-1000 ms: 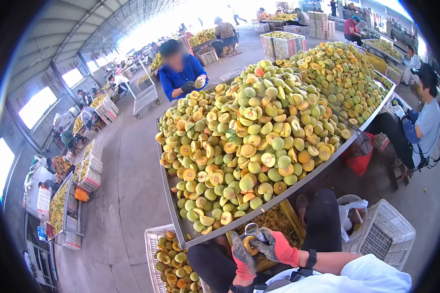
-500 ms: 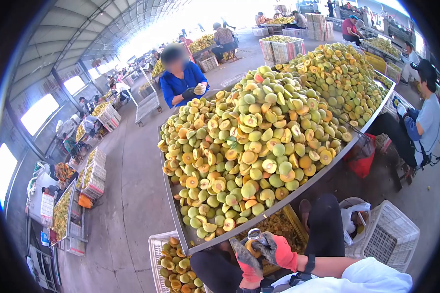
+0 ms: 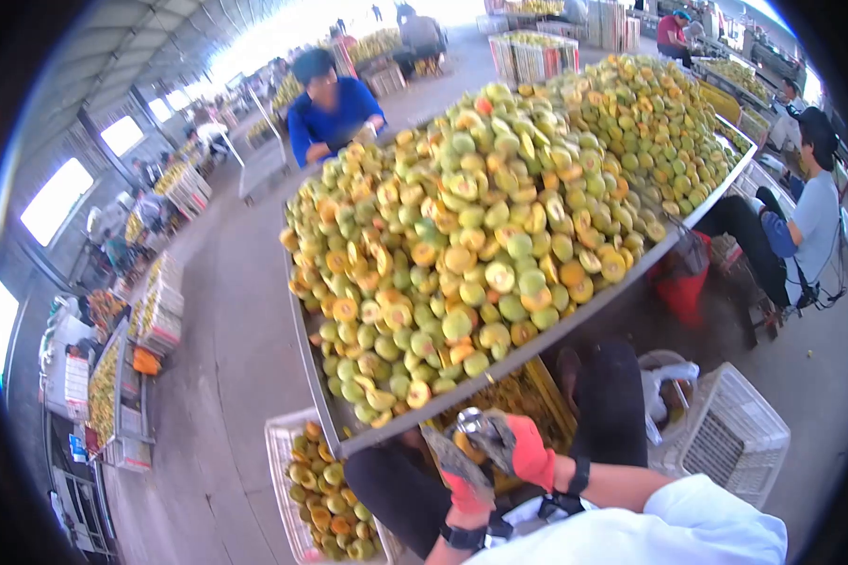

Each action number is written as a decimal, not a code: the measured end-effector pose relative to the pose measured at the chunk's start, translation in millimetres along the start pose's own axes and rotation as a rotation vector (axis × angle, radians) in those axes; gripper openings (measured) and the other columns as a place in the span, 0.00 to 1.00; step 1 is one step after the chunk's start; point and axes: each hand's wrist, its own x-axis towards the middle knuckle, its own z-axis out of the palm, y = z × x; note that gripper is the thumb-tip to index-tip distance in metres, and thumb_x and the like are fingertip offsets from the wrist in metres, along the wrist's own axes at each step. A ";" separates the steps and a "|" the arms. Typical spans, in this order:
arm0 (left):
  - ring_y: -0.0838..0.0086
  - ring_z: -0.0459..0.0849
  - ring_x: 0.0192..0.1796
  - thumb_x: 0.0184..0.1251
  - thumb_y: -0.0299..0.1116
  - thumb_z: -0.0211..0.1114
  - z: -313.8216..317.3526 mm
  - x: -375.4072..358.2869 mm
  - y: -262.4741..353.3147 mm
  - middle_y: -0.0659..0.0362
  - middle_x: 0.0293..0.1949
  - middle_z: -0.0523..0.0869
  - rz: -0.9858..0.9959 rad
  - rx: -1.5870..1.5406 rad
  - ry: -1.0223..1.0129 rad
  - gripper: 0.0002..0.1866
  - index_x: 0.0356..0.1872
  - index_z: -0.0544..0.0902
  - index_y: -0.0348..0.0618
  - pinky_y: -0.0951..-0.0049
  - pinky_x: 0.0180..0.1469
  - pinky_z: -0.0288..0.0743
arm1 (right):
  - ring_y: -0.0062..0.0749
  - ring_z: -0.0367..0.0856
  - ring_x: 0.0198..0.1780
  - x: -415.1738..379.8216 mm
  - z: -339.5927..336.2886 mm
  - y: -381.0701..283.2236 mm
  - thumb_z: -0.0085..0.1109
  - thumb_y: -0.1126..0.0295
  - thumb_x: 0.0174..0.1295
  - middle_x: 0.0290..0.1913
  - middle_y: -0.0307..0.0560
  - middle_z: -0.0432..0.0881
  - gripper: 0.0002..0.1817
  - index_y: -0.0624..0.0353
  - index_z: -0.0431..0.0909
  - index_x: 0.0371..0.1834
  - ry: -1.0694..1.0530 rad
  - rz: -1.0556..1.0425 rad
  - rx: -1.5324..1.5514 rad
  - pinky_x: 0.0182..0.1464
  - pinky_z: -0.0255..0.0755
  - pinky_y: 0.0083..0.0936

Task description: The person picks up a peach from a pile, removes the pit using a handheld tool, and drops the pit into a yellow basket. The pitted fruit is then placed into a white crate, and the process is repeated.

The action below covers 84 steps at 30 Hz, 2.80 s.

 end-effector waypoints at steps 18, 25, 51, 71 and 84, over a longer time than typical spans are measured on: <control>0.69 0.84 0.38 0.61 0.71 0.49 2.7 13.8 63.3 0.56 0.37 0.84 -0.119 -0.040 0.074 0.34 0.45 0.79 0.49 0.71 0.38 0.81 | 0.12 0.68 0.31 10.0 -8.5 -29.2 0.58 0.74 0.66 0.32 0.31 0.74 0.10 0.59 0.71 0.47 -0.007 0.434 0.563 0.31 0.67 0.15; 0.66 0.83 0.46 0.73 0.60 0.43 5.1 6.2 45.2 0.49 0.43 0.83 0.597 0.876 0.189 0.33 0.55 0.74 0.36 0.69 0.48 0.80 | 0.28 0.79 0.30 15.4 -3.9 -56.9 0.62 0.69 0.64 0.32 0.45 0.82 0.15 0.61 0.74 0.51 -0.152 0.076 0.159 0.34 0.73 0.24; 0.69 0.83 0.30 0.73 0.62 0.36 4.0 10.1 83.7 0.52 0.33 0.84 0.085 0.509 0.031 0.37 0.38 0.81 0.35 0.75 0.27 0.80 | 0.13 0.68 0.24 9.8 -19.6 -37.8 0.57 0.68 0.67 0.31 0.32 0.74 0.09 0.55 0.71 0.47 -0.225 0.401 0.460 0.24 0.64 0.17; 0.67 0.83 0.26 0.74 0.60 0.38 26.7 6.4 80.0 0.49 0.24 0.83 0.357 0.506 0.206 0.37 0.34 0.80 0.31 0.74 0.31 0.79 | 0.48 0.78 0.31 -3.5 -0.9 -56.1 0.58 0.71 0.62 0.32 0.52 0.78 0.10 0.61 0.71 0.43 -0.433 0.041 -0.150 0.31 0.71 0.33; 0.70 0.81 0.25 0.76 0.58 0.32 13.7 3.4 80.1 0.52 0.23 0.82 0.422 0.700 0.192 0.36 0.29 0.79 0.35 0.75 0.31 0.77 | 0.49 0.80 0.32 -4.3 -2.9 -43.4 0.57 0.68 0.62 0.31 0.53 0.79 0.11 0.59 0.70 0.43 -0.567 -0.006 -0.400 0.30 0.72 0.36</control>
